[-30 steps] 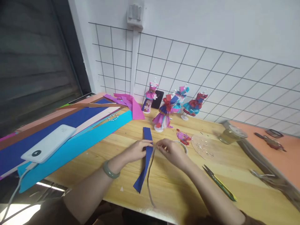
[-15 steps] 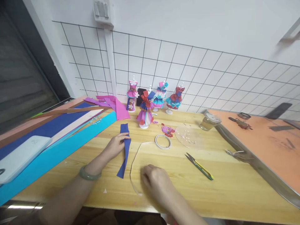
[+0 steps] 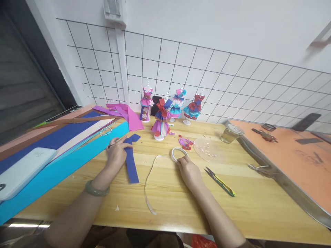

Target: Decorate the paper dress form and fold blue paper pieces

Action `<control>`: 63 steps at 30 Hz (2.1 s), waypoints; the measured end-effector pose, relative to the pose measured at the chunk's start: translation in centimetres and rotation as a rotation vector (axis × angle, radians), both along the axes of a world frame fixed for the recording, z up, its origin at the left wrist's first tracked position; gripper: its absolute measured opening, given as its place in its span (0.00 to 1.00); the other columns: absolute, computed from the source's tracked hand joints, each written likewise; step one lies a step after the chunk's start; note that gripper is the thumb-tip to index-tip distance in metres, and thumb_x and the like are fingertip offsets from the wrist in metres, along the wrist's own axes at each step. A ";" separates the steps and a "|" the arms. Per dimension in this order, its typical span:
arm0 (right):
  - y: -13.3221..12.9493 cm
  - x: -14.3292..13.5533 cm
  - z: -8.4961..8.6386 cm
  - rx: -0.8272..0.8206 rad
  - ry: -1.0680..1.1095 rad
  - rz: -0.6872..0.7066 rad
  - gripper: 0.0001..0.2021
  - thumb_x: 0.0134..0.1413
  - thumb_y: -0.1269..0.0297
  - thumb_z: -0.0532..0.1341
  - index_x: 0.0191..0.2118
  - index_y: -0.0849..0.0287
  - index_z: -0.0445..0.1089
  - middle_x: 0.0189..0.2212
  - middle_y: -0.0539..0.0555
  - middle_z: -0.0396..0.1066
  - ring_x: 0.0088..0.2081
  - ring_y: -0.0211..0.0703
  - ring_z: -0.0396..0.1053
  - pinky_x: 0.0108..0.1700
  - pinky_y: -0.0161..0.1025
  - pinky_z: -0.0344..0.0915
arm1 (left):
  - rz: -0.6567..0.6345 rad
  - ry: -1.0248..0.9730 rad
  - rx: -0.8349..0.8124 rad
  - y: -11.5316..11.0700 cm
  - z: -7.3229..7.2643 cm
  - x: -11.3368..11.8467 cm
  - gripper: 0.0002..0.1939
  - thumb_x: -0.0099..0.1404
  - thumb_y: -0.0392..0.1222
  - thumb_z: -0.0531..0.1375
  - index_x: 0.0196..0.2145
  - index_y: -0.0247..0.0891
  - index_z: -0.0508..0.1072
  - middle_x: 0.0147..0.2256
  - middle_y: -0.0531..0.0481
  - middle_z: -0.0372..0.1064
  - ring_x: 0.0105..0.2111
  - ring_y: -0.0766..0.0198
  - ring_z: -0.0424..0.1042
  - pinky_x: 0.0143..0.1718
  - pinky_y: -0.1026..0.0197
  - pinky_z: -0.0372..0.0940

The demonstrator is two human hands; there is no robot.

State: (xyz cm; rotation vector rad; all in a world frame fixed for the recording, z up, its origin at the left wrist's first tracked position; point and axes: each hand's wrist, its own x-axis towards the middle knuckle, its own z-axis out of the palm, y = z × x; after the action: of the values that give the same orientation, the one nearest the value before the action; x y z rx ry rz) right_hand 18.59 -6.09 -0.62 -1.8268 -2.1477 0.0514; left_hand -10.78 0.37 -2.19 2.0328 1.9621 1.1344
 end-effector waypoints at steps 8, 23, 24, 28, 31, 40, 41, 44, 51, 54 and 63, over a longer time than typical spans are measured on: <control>-2.0 -0.4 1.4 0.091 0.020 0.061 0.11 0.57 0.63 0.47 0.35 0.58 0.65 0.35 0.57 0.66 0.35 0.43 0.66 0.35 0.37 0.60 | -0.241 -0.111 0.086 -0.6 1.3 1.7 0.23 0.53 0.23 0.45 0.40 0.37 0.71 0.48 0.49 0.63 0.50 0.65 0.59 0.53 0.59 0.54; -4.7 -0.8 3.2 0.500 0.006 0.119 0.06 0.54 0.66 0.53 0.36 0.60 0.64 0.34 0.57 0.65 0.31 0.39 0.66 0.33 0.35 0.62 | -0.840 -1.011 -0.704 -3.4 3.0 4.4 0.22 0.58 0.50 0.53 0.43 0.30 0.66 0.38 0.37 0.69 0.39 0.59 0.69 0.41 0.56 0.61; -4.4 -0.8 2.9 0.500 0.023 0.124 0.06 0.54 0.66 0.53 0.35 0.60 0.64 0.34 0.57 0.65 0.31 0.38 0.66 0.33 0.35 0.62 | -0.895 -1.048 -0.817 -3.7 3.3 4.4 0.23 0.58 0.52 0.52 0.41 0.29 0.67 0.35 0.37 0.70 0.36 0.59 0.70 0.39 0.56 0.62; -2.7 -0.7 1.8 0.455 0.018 0.115 0.07 0.55 0.65 0.52 0.33 0.61 0.65 0.34 0.57 0.65 0.27 0.35 0.66 0.29 0.33 0.62 | -1.002 -1.074 -0.947 -4.2 3.9 3.9 0.19 0.55 0.50 0.56 0.34 0.28 0.70 0.24 0.45 0.69 0.25 0.66 0.68 0.30 0.62 0.61; -1.8 -0.6 1.2 0.300 -0.042 0.079 0.10 0.55 0.62 0.51 0.33 0.60 0.66 0.34 0.55 0.65 0.25 0.35 0.66 0.26 0.32 0.60 | -0.964 -1.039 -0.926 -3.9 3.6 3.7 0.13 0.52 0.44 0.60 0.29 0.30 0.71 0.21 0.50 0.66 0.21 0.72 0.65 0.26 0.67 0.58; -0.6 -1.2 0.0 0.041 -0.078 0.110 0.12 0.55 0.63 0.48 0.37 0.58 0.67 0.36 0.57 0.66 0.31 0.41 0.68 0.33 0.35 0.62 | -0.860 -0.936 -1.009 -3.6 2.0 4.5 0.11 0.49 0.42 0.62 0.29 0.32 0.69 0.23 0.51 0.67 0.20 0.73 0.65 0.25 0.67 0.60; -0.6 -0.8 0.0 0.039 -0.071 0.094 0.13 0.55 0.63 0.48 0.39 0.59 0.66 0.38 0.57 0.66 0.32 0.41 0.68 0.33 0.35 0.62 | -0.848 -0.937 -1.002 -3.6 2.0 4.6 0.11 0.49 0.42 0.62 0.29 0.32 0.68 0.24 0.50 0.67 0.21 0.72 0.66 0.25 0.67 0.61; -1.4 1.7 0.4 0.078 -0.098 0.002 0.16 0.55 0.61 0.48 0.46 0.60 0.63 0.42 0.60 0.66 0.36 0.45 0.68 0.36 0.36 0.62 | -0.813 -0.932 -0.994 -3.6 2.0 4.7 0.13 0.48 0.43 0.62 0.31 0.32 0.67 0.29 0.46 0.69 0.26 0.68 0.69 0.22 0.69 0.59; -6.2 8.5 -0.4 -0.017 -0.508 -0.363 0.10 0.48 0.75 0.49 0.29 0.66 0.67 0.25 0.62 0.68 0.28 0.49 0.67 0.30 0.40 0.60 | -0.797 -0.993 -0.979 -3.4 1.7 4.5 0.16 0.48 0.43 0.62 0.34 0.32 0.67 0.30 0.44 0.70 0.27 0.66 0.71 0.24 0.68 0.60; -7.4 8.3 -0.6 -0.034 -0.428 -0.349 0.10 0.49 0.75 0.48 0.31 0.64 0.67 0.27 0.60 0.68 0.30 0.48 0.67 0.32 0.39 0.60 | -0.797 -0.997 -0.973 -3.3 1.7 4.6 0.17 0.48 0.43 0.62 0.35 0.32 0.67 0.29 0.45 0.70 0.26 0.66 0.70 0.26 0.66 0.61; -6.3 -1.2 3.4 -0.453 0.615 -0.028 0.19 0.53 0.51 0.47 0.32 0.61 0.65 0.18 0.48 0.57 0.20 0.35 0.56 0.22 0.32 0.55 | -0.816 -0.986 -0.953 -3.4 1.6 4.6 0.21 0.49 0.43 0.63 0.41 0.31 0.68 0.28 0.44 0.70 0.26 0.66 0.70 0.29 0.64 0.62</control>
State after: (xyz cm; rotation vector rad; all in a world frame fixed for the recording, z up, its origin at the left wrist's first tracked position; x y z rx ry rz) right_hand 17.39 -12.36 2.77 -1.7410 -1.7489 1.0236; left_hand -6.21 -3.06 -0.54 1.1320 0.7522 0.5745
